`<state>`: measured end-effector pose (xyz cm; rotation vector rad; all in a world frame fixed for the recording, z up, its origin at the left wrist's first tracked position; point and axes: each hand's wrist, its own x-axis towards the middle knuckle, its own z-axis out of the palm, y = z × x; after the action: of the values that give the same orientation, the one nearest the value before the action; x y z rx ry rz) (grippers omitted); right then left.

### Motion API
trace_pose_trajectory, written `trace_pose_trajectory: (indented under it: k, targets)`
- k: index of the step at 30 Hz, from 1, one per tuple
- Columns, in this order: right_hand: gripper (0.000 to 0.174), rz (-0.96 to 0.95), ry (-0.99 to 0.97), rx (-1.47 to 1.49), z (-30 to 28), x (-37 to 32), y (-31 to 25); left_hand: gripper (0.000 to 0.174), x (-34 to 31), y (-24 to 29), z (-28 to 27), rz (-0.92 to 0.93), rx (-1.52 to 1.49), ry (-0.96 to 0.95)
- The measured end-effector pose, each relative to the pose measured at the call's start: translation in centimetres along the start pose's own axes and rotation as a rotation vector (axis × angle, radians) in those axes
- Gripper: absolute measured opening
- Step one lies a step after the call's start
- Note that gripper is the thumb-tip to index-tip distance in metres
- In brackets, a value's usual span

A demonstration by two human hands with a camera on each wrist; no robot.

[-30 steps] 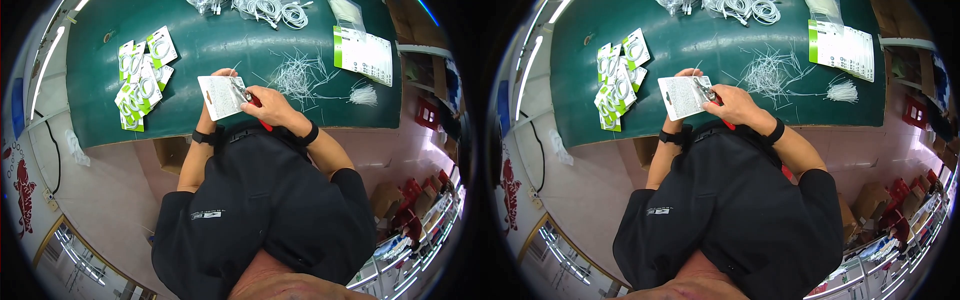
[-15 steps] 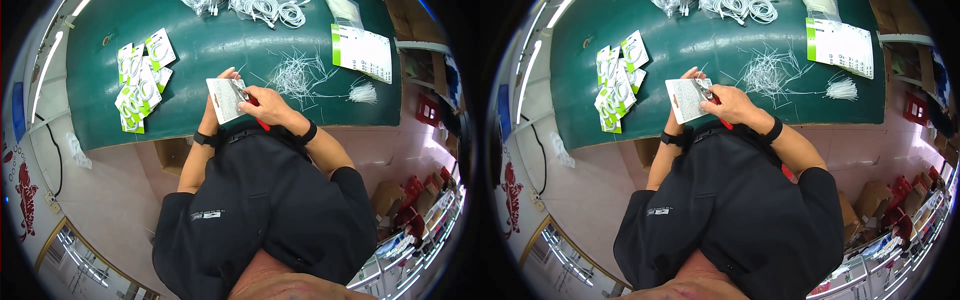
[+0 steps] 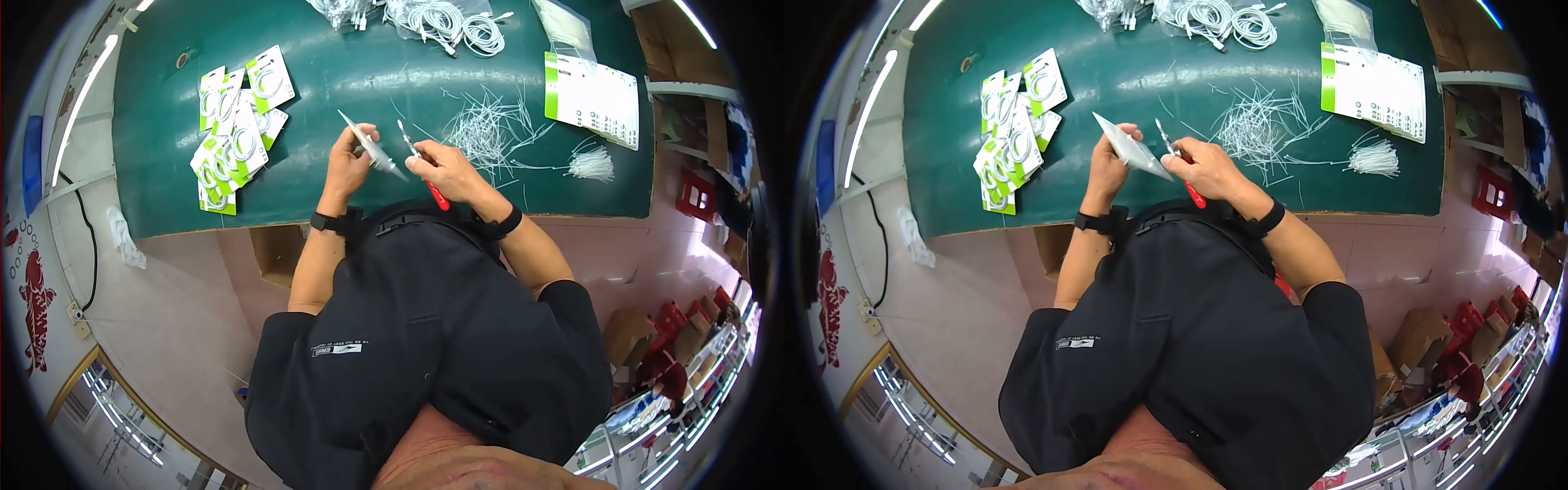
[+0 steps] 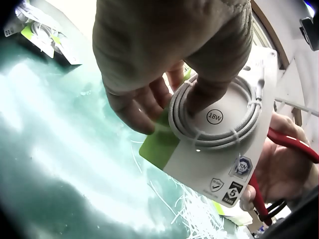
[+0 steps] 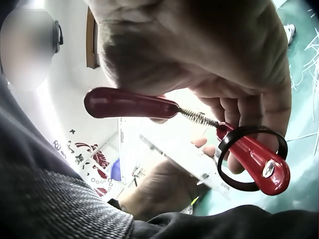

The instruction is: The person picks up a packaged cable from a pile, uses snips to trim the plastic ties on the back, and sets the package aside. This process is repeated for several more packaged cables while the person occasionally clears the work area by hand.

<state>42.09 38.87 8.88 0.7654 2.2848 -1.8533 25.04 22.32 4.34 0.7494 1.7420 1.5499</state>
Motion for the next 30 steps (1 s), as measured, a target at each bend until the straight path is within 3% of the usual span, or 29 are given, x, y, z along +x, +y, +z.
trace_pose_trajectory:
  k: [3, 6, 11, 18, 21, 30]
  targets:
    - [0.044, -0.007, 0.058, 0.062, -0.1, -0.1, 0.3, 0.032, 0.3, -0.6, -0.9, -0.188, -0.227, 0.125]
    - [0.043, -0.015, 0.123, 0.126, 0.0, -0.3, 0.2, 0.031, 0.3, -0.2, -0.9, -0.208, -0.409, 0.182]
    - [0.053, -0.021, 0.010, 0.132, 0.3, -0.5, -0.2, 0.039, 0.4, 1.3, 0.1, -0.223, -0.633, 0.235]
    - [0.051, 0.011, -0.104, 0.104, 0.3, -0.5, -0.7, 0.043, 0.4, 2.2, 1.3, -0.155, -0.674, 0.260]
    - [0.042, 0.011, -0.154, 0.180, 0.3, -0.3, -0.4, 0.044, 0.3, 2.5, 1.5, -0.151, -0.678, 0.257]
    - [0.040, 0.031, -0.188, 0.327, -0.2, -0.5, -1.2, 0.048, 0.3, 2.9, 1.7, -0.134, -0.706, 0.217]
